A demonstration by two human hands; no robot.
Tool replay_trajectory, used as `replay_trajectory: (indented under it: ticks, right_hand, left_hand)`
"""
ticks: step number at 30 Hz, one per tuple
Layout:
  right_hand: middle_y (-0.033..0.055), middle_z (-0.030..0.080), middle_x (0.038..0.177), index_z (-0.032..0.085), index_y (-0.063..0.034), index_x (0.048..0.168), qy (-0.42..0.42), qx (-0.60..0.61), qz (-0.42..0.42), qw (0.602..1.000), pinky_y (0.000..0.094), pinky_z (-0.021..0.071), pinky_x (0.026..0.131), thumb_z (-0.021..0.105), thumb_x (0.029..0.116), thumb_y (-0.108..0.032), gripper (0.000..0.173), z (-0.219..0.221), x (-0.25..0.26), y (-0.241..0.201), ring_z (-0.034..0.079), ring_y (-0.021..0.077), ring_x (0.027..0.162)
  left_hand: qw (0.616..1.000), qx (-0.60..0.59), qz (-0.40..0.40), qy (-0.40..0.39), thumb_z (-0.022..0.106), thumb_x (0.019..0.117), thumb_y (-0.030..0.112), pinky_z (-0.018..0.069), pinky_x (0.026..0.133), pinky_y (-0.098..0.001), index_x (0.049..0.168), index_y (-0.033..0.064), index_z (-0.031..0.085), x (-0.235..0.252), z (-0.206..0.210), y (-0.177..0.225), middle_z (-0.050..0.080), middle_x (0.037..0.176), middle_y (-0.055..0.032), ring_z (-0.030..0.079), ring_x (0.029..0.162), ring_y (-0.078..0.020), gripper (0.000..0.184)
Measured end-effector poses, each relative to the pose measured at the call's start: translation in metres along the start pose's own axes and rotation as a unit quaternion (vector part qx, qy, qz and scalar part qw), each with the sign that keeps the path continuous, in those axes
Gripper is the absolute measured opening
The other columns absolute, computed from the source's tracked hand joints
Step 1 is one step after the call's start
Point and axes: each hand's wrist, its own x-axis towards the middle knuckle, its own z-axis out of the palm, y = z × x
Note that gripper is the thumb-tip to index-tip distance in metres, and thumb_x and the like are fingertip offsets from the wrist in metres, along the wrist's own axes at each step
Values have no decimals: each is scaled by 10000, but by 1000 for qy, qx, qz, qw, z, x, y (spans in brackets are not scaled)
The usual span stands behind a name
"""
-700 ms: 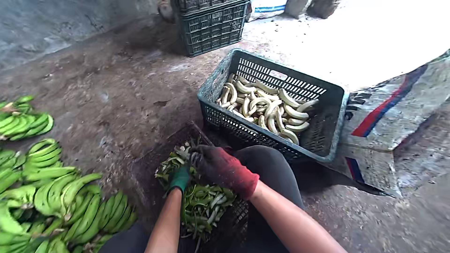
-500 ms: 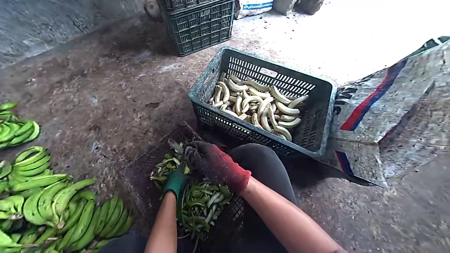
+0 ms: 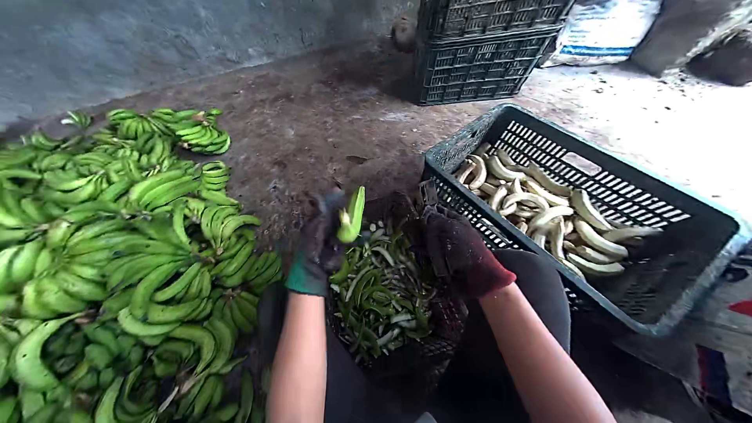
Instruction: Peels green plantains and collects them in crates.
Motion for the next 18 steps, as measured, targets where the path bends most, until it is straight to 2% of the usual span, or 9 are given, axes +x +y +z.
replay_trajectory:
  ticks: [2,4,7,9,10,12,14,16,18]
  right_hand:
    - [41,667,788,621,-57,1171,-11,7,9,1000,272,576,612,470,1081,-224,243,1,-3,7,650,114,666]
    - [57,676,832,589,-69,1256,-55,19,2,998,296,585,648,464,1074,-217,265,-2,-12,19,662,140,705]
    - [44,645,832,514,-40,1353,-78,-34,-14,996,322,572,623,442,1087,-238,339,9,-34,55,636,140,675]
    - [26,632,839,534,-8,1328,-19,-167,-83,982,301,575,629,437,1065,-267,382,25,-41,64,631,108,674]
    - [54,647,867,556,18,1317,17,-253,-139,957,339,575,679,422,1063,-290,420,32,-45,57,643,129,721]
    - [99,661,799,582,59,1256,108,-345,-294,885,408,578,631,411,1067,-286,428,52,-50,35,658,187,676]
    - [89,653,761,562,75,1222,176,-340,-425,820,372,555,563,391,1066,-329,466,75,-52,19,642,170,632]
    - [107,689,844,543,90,1227,118,-328,-369,862,347,610,649,404,1091,-311,446,91,-60,32,686,154,700]
    - [158,688,938,566,55,1287,-74,-366,-75,925,452,578,779,400,1101,-294,429,86,-61,65,686,239,805]
  left_hand:
    - [990,-91,-101,-27,270,1047,618,602,617,-338,1062,105,641,8,-11,-35,692,822,-101,699,708,-206,633]
    - [996,-76,-45,30,261,1103,402,559,545,-259,1002,74,612,5,-13,-55,627,728,-49,630,611,-129,491]
    - [981,50,115,147,427,1088,230,536,565,-234,1196,126,600,-5,-17,-47,653,846,-27,626,676,-97,229]
    - [963,119,185,154,591,1005,251,534,613,-213,1389,192,532,-9,-21,-36,674,995,-15,637,765,-77,393]
    - [954,151,205,159,638,974,259,553,690,-238,1465,186,481,-12,-21,-33,677,1090,-24,650,848,-89,520]
    - [928,223,221,201,656,956,248,554,819,-280,1503,152,460,-17,-19,-32,651,1249,-45,644,1001,-104,589]
    - [916,246,239,208,656,960,266,548,903,-292,1501,126,463,-24,-14,-37,621,1331,-48,629,1104,-104,592]
    - [905,262,253,219,676,943,253,547,866,-262,1465,79,483,-31,0,-36,643,1263,-48,634,1039,-74,583]
    - [910,241,256,220,709,908,202,547,873,-287,1455,56,493,-39,11,-30,655,1233,-69,639,1021,-94,605]
